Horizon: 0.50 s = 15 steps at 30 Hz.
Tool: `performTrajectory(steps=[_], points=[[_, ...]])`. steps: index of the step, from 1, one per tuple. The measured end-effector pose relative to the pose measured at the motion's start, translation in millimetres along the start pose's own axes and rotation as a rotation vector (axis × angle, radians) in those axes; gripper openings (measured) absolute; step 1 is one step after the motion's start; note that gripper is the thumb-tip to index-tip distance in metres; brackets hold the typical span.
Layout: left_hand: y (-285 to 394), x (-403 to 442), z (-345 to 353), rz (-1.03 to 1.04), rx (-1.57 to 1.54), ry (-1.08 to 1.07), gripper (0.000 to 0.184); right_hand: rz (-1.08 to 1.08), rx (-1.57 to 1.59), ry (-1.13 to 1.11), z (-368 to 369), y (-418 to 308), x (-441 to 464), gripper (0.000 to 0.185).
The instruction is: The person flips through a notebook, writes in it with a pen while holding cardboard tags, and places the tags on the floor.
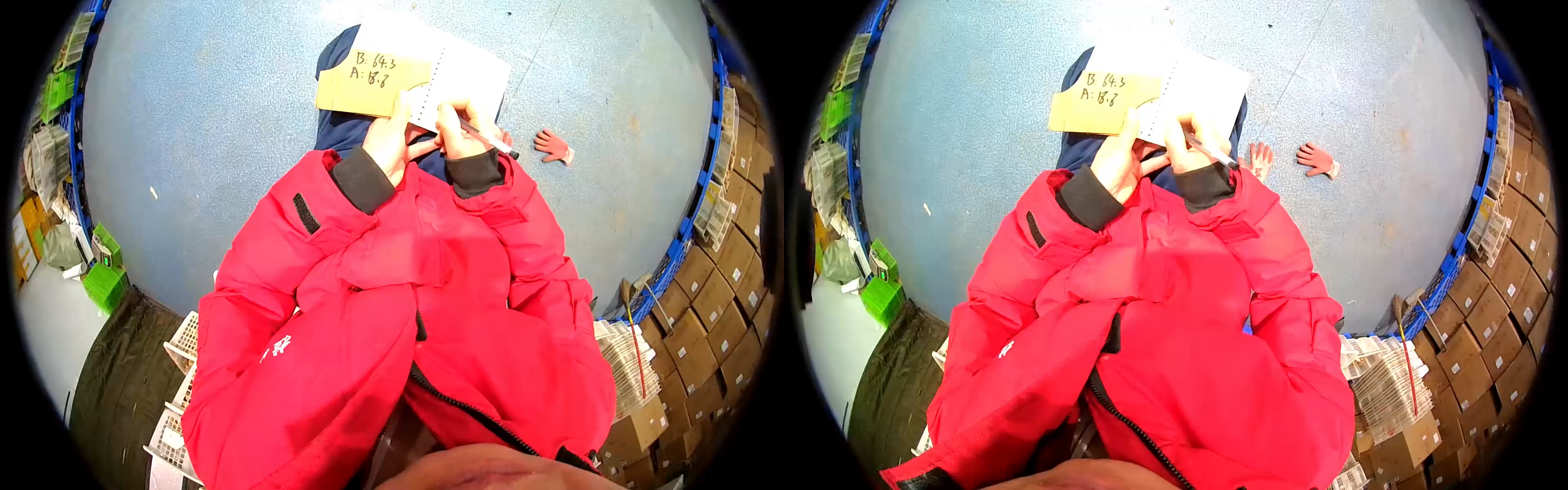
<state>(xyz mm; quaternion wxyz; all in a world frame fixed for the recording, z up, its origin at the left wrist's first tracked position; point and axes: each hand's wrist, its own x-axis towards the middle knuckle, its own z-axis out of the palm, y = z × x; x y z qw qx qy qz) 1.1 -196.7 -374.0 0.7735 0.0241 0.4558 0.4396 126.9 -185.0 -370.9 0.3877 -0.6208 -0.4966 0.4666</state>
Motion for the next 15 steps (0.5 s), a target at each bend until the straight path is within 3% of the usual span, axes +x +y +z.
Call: performTrajectory(steps=[15], points=[[2, -2, -2, -0.019, 0.021, -0.076, 0.055, 0.035, 0.065, 0.036, 1, 2, 2, 0.009]])
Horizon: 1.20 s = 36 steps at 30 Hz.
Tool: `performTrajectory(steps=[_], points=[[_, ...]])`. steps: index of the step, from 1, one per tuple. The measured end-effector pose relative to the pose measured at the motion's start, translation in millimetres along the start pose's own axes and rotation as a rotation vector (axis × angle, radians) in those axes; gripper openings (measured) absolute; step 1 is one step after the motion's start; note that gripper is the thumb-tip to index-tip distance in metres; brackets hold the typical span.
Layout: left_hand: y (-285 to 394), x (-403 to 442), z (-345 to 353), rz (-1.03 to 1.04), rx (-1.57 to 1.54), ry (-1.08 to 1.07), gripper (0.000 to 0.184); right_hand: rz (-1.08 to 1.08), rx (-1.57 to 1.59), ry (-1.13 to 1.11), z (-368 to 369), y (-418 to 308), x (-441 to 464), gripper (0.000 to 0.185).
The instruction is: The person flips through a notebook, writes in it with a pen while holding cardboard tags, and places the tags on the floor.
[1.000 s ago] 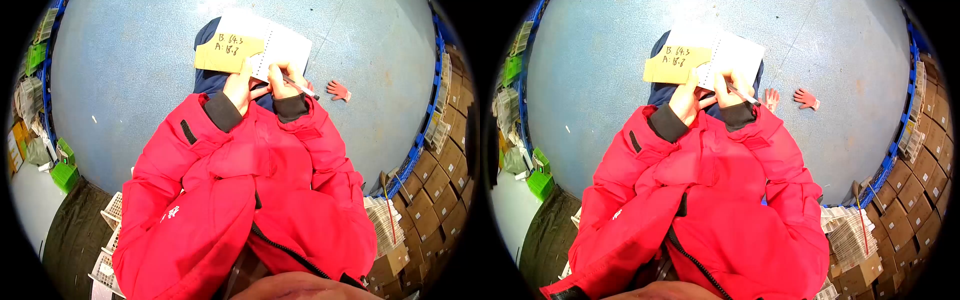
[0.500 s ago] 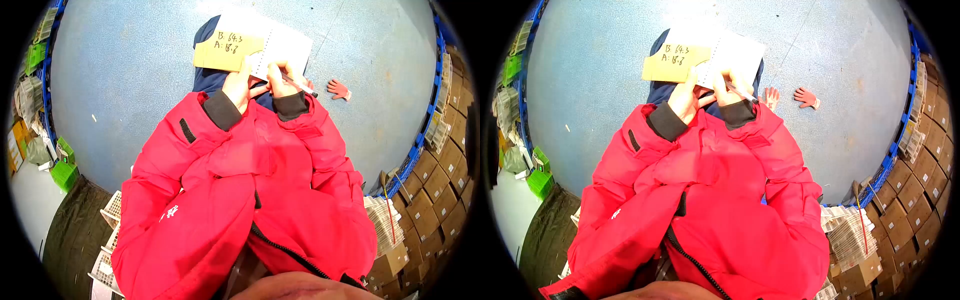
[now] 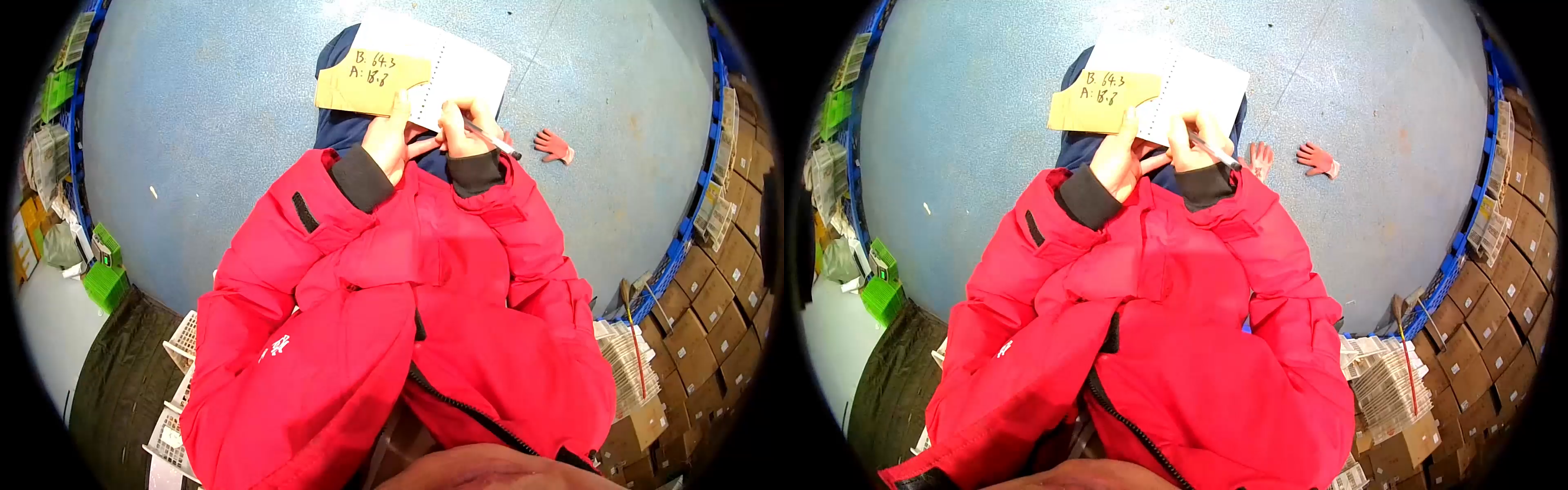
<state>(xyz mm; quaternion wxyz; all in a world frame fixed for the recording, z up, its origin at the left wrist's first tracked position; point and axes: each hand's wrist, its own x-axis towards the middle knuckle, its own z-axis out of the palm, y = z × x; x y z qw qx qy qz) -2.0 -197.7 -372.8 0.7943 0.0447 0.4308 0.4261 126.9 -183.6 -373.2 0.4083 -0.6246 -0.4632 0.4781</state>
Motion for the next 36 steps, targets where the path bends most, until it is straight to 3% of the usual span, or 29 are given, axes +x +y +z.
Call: performTrajectory(steps=[15, 18, 21, 36], points=[[-2, 4, -3, -0.009, -0.015, -0.017, 0.054, -0.061, -0.089, -0.019, -2, -1, 0, 0.01], [2, -1, 7, 0.012, -0.013, 0.1, 0.05, 0.006, -0.024, -0.004, -1, -1, 1, 0.009], [-1, 3, -3, -0.006, -0.003, -0.021, 0.056, 0.028, 0.06, -0.002, -1, 1, -2, 0.008], [-1, 2, -2, -0.004, 0.001, -0.017, 0.056, 0.037, 0.081, -0.035, -2, 7, -1, 0.007]])
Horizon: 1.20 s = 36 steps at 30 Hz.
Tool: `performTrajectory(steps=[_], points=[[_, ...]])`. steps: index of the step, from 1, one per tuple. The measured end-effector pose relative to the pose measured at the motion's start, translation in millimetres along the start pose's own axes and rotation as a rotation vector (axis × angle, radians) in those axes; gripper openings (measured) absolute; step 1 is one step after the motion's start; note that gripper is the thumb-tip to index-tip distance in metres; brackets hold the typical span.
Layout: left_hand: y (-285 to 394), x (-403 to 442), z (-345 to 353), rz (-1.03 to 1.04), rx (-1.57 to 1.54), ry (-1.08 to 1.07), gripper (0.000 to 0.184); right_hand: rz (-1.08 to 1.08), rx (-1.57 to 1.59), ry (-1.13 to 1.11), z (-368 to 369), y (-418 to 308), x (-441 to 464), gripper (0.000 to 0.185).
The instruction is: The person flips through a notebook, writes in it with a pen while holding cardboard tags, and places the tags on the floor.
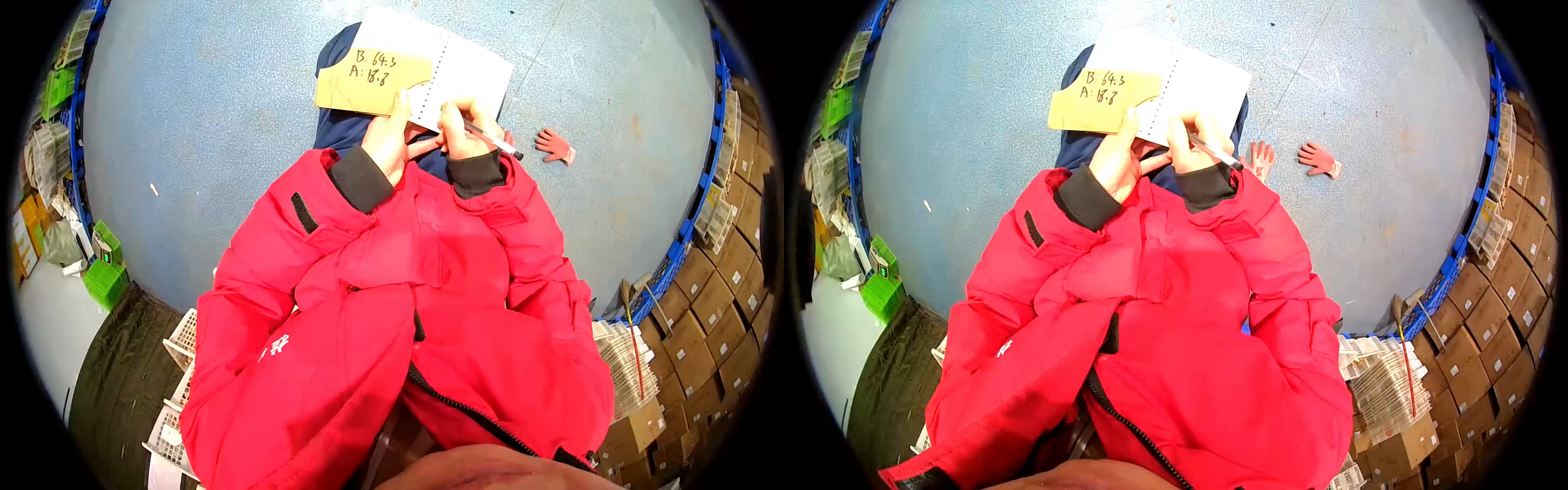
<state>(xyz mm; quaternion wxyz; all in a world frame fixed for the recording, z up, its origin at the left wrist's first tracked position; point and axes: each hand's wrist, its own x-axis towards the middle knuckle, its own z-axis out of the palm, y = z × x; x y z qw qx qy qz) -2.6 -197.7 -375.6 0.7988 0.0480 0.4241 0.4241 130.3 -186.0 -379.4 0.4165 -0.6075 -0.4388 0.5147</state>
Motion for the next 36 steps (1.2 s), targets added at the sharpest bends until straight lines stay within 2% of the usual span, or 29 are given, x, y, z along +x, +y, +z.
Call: performTrajectory(steps=[3, 6, 10, 18, 22, 28, 31, 36], points=[[0, -1, 3, 0.01, -0.011, 0.019, 0.056, 0.012, -0.069, 0.043, 0, -4, -1, 0.007], [3, -3, 10, 0.014, -0.031, 0.098, 0.053, -0.062, -0.12, 0.014, -1, 4, 0, 0.008], [0, 0, 4, 0.031, -0.024, 0.076, 0.052, -0.012, -0.087, 0.01, 0, -4, -1, 0.01], [2, -2, 7, 0.04, -0.042, 0.065, 0.051, -0.084, -0.113, 0.039, -1, 6, 0, 0.008], [1, 0, 5, 0.024, -0.034, 0.051, 0.049, -0.025, -0.116, 0.037, -1, 4, -1, 0.008], [-1, 0, 5, 0.036, -0.039, 0.068, 0.049, -0.045, -0.123, 0.005, -3, 5, -1, 0.008], [-1, 2, 1, 0.008, -0.006, 0.039, 0.055, -0.077, -0.132, 0.026, -2, 6, -1, 0.007], [0, 2, 2, -0.007, 0.016, 0.039, 0.054, -0.083, -0.129, 0.025, -5, 4, -3, 0.008]])
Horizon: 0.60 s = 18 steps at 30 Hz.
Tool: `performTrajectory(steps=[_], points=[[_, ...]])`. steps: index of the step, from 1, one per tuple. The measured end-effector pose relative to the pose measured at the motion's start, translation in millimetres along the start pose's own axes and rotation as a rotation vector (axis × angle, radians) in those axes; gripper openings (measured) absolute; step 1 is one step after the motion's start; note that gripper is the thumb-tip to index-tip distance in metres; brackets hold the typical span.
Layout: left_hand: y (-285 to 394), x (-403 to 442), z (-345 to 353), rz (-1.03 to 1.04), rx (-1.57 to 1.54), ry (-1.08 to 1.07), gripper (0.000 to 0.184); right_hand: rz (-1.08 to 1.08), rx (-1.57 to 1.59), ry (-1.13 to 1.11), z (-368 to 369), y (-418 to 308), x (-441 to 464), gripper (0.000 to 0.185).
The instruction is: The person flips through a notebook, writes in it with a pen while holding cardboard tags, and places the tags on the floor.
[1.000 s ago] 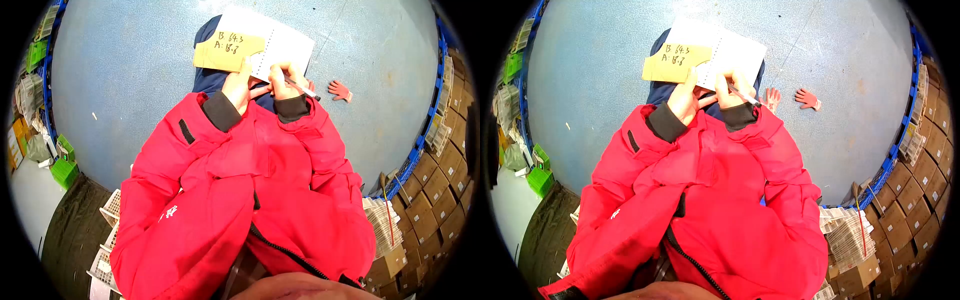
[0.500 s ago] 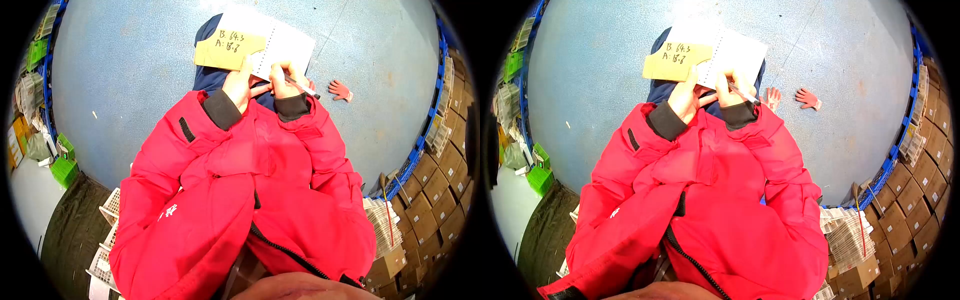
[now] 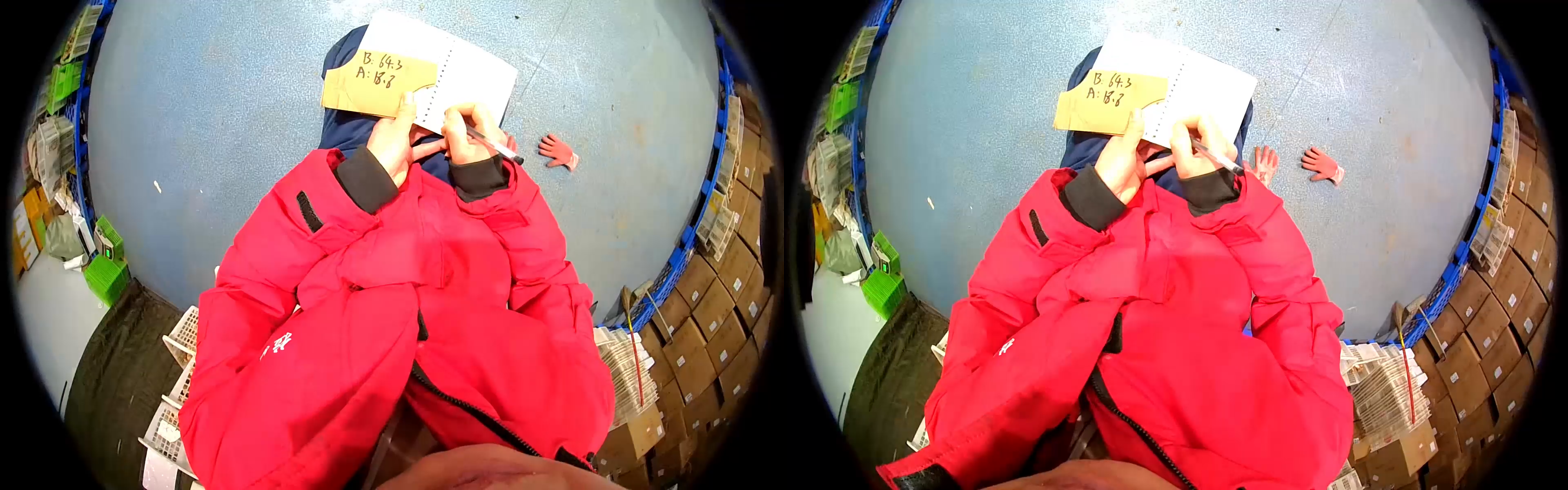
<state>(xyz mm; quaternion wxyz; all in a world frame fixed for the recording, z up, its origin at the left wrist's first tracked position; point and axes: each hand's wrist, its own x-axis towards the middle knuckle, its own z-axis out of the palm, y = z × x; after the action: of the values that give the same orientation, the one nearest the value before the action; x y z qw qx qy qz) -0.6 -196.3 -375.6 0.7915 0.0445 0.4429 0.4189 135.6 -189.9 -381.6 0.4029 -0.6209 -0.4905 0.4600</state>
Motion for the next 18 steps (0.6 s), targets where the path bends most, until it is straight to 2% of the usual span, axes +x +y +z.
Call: performTrajectory(steps=[2, 3, 7, 10, 11, 14, 15, 18], points=[[1, -1, -1, 0.013, 0.0, -0.031, 0.055, -0.005, 0.018, 0.019, 1, 3, 1, 0.008], [2, 0, 0, 0.018, 0.005, -0.018, 0.055, 0.061, 0.089, 0.016, -1, 4, 1, 0.009], [2, -3, 3, 0.031, -0.011, -0.012, 0.055, -0.019, -0.036, -0.007, -1, -4, 1, 0.009], [2, -2, 3, 0.052, -0.031, -0.029, 0.053, 0.015, 0.055, 0.013, 1, 6, 1, 0.01], [3, -3, 3, 0.057, -0.029, -0.028, 0.053, 0.035, -0.019, 0.004, 0, -2, 2, 0.01], [2, 1, 1, 0.064, -0.033, -0.05, 0.053, 0.039, 0.086, 0.016, -5, 6, 0, 0.01], [2, 1, -1, 0.048, -0.029, -0.066, 0.055, 0.128, 0.163, -0.003, -6, 1, -1, 0.009], [1, -1, 0, 0.029, -0.017, -0.063, 0.058, 0.019, 0.011, 0.016, -4, 1, 0, 0.009]])
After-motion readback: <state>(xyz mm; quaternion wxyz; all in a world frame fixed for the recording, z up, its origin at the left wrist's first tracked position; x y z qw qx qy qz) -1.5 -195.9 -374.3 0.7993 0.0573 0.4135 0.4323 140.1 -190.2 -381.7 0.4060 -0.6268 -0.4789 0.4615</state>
